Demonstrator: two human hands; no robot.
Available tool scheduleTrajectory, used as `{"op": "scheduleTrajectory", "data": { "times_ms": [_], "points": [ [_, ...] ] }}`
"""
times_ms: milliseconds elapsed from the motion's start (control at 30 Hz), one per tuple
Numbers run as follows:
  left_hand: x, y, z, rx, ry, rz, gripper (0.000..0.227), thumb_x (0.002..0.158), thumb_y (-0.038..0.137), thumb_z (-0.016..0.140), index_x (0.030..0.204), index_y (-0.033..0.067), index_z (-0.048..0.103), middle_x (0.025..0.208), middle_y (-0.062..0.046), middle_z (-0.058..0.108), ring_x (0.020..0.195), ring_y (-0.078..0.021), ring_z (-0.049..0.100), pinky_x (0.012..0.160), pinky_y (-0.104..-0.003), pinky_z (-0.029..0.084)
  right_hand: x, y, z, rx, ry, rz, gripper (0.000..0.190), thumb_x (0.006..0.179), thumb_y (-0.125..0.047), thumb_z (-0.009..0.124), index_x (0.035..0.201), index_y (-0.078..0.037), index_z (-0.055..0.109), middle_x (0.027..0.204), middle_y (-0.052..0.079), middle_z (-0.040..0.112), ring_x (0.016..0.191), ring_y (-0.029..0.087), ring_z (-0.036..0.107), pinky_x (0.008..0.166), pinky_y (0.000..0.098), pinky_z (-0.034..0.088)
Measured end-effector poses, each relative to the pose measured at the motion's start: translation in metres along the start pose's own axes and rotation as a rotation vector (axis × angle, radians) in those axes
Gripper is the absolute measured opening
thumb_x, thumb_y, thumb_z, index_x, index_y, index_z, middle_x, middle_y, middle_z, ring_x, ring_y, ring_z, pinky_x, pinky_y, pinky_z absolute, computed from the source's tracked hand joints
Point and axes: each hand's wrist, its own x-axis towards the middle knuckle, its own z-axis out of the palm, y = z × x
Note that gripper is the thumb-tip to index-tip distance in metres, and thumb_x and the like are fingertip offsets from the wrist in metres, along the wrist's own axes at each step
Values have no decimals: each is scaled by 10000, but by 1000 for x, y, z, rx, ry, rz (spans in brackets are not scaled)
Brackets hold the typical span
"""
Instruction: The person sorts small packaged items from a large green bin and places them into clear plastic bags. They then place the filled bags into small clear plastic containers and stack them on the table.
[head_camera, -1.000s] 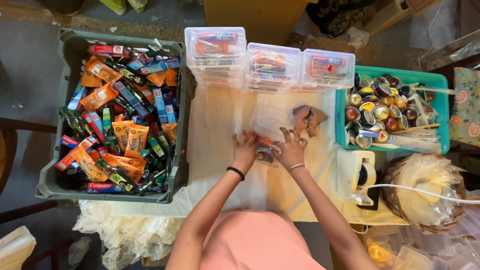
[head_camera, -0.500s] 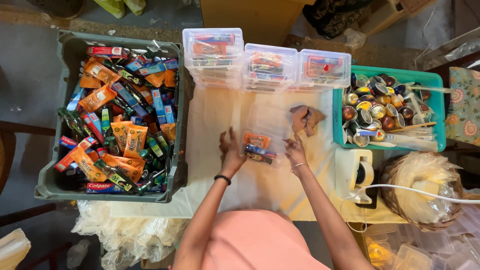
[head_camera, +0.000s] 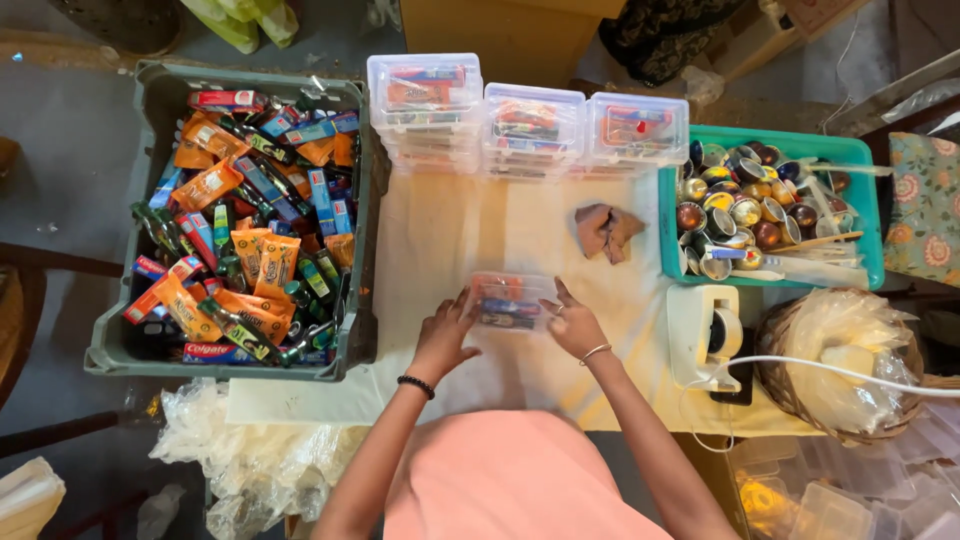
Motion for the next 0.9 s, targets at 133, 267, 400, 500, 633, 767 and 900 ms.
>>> {"op": "scheduleTrajectory", "data": {
  "times_ms": [133,267,400,500,633,767,900],
  "points": [
    [2,-13,53,139,212,76,713,675,314,867,1290,59,613,1460,-191,544,1250,-294,568,889,-453,537,-23,-42,0,-36,-151,147,653,748,-367,808,1357,-209,634,1395,210,566,1038,400,665,898,447,538],
    [14,-24,86,174,316,76,570,786,253,817,1298,59,659,1113,-113,710,1099,-266,668,785,-388,597,-29,-46,17,-204,-29,233,723,737,-549,775,1396,-306,601,1133,112,725,844,341,715,710,455,573],
    [15,-9,61,151,228,40,530,769,245,783,1238,30,664,984,-126,706,968,-284,687,675,-421,594,-31,-35,37,-376,51,172,691,786,-576,745,1408,-316,596,903,100,724,678,307,705,569,435,560],
    [24,-15,76,223,187,12,406,855,257,730,1211,67,685,926,-102,714,873,-272,707,716,-428,584,-34,-26,47,-419,86,123,686,823,-549,720,1438,-280,582,863,87,712,647,272,699,546,417,555],
    [33,-35,123,396,271,10,108,1039,189,666,1103,120,718,896,-59,709,853,-233,714,773,-433,575,-32,-36,45,-495,78,151,651,862,-514,708,1456,-280,578,842,91,703,617,261,692,525,407,553],
    [9,-18,110,198,313,-60,541,908,225,707,1419,113,570,1147,-101,684,950,-273,691,772,-422,573,-32,-30,35,-433,148,93,622,834,-508,727,1401,-277,618,837,94,705,619,269,686,519,412,545],
    [-46,-11,109,-73,391,-72,1049,690,368,834,1563,149,297,1553,-139,410,1351,-355,465,1041,-532,393,-18,-14,-3,-416,339,-45,458,904,-505,709,1305,-284,702,906,84,730,618,271,671,524,406,525]
  ]
}}
